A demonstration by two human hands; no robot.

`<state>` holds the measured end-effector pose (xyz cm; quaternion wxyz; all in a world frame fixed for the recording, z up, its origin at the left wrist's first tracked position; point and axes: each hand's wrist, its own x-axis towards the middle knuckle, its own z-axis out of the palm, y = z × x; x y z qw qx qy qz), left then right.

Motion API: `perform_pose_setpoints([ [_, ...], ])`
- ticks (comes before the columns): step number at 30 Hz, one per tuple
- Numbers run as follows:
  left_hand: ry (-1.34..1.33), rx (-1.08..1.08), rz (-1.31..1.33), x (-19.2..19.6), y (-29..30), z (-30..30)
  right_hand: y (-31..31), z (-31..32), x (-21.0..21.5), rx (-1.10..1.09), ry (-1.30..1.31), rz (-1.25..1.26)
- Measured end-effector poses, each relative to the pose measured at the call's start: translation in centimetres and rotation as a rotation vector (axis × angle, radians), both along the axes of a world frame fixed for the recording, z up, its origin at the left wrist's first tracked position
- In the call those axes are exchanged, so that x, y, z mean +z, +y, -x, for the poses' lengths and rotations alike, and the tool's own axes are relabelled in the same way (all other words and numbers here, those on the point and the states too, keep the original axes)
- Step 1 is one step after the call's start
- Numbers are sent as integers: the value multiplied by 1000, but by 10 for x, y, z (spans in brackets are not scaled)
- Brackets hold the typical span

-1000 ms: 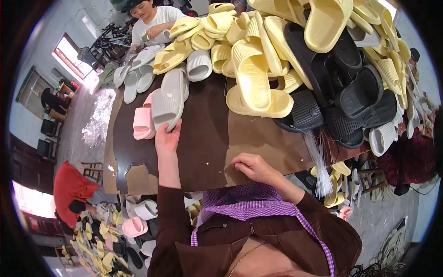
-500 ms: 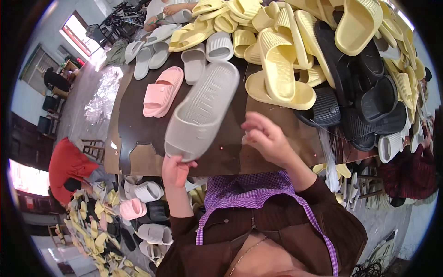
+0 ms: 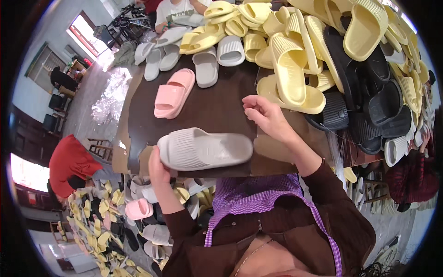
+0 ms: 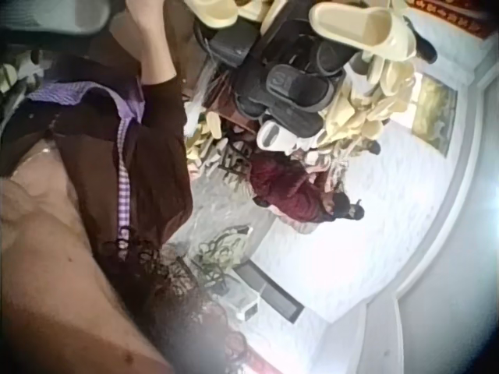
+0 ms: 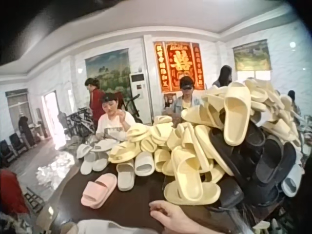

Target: The person arranges slippers into pairs on the table and fastens them together with plastic ties by hand.

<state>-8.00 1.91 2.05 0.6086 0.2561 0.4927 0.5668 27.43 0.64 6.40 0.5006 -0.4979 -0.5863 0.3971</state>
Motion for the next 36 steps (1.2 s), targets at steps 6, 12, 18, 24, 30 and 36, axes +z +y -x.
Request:
perform_pose_setpoints([
  [6,563,215,-275,-46,5,-19,77,38,7,-20,-223,-194],
  [12,1273,81,-720,-63,0,-53,186,63,-40,-191,-672,-202],
  [18,1301,0,-668,-47,-5,-59,225,87,-56,-284,-934,-68],
  [24,1275,16,-669,-52,-4,-57,237,95,-60,-266,-1018,39],
  [30,1284,4,-662,-46,-5,-60,253,90,-64,-278,-1031,66],
  [36,1276,6,-642,-46,-6,-57,239,85,-61,-290,-1004,118],
])
